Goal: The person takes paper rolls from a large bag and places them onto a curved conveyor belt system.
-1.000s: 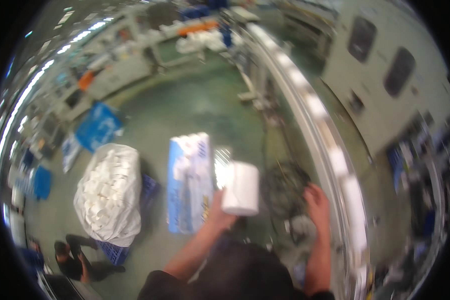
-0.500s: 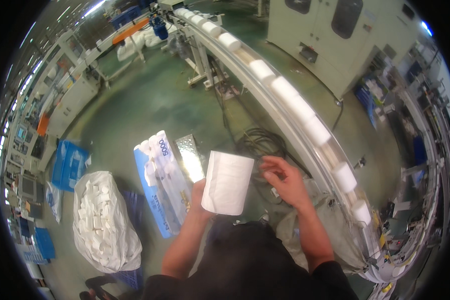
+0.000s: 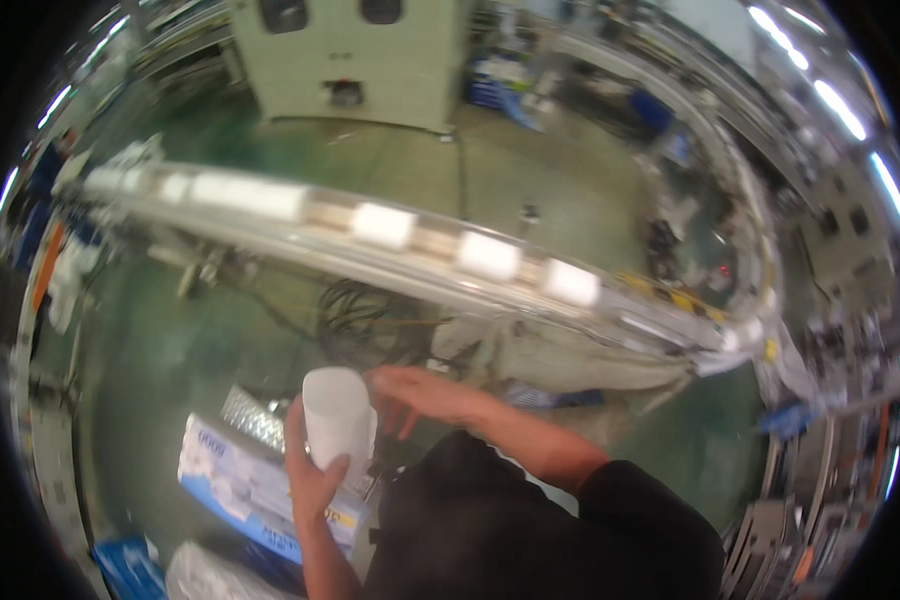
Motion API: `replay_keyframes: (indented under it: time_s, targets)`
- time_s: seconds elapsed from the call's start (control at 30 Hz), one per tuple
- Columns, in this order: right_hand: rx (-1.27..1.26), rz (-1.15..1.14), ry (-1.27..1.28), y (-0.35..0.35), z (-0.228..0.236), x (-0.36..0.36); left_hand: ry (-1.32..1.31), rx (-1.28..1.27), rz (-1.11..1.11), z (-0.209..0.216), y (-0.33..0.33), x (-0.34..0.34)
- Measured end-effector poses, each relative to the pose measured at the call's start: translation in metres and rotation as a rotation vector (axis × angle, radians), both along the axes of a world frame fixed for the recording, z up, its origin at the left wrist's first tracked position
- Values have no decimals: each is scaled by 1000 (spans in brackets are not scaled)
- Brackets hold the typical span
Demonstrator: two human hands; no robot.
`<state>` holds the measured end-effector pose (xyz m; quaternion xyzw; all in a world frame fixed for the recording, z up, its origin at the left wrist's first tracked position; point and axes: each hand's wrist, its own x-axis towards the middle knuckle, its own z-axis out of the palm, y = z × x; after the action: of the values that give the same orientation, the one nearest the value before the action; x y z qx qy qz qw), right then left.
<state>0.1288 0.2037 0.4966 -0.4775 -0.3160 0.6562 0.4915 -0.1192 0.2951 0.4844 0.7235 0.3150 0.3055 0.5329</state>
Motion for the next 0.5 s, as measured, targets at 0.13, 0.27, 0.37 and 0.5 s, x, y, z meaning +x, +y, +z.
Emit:
replay_keyframes:
  time_s: [0.13,0.27,0.37,0.5]
  targets:
    - [-31,-20,-29,-35,-35,10,328,728,-359,11,-9,39]
    - [-67,-97,-130,-64,-58,17,409,864,-572,22,-26,65]
    - [-263,-380,-171,-79,-45,32,411,822,-528,20,-27,73]
    - [-90,-911,-232,-92,-62,135,393,671,-308,25,-19,67]
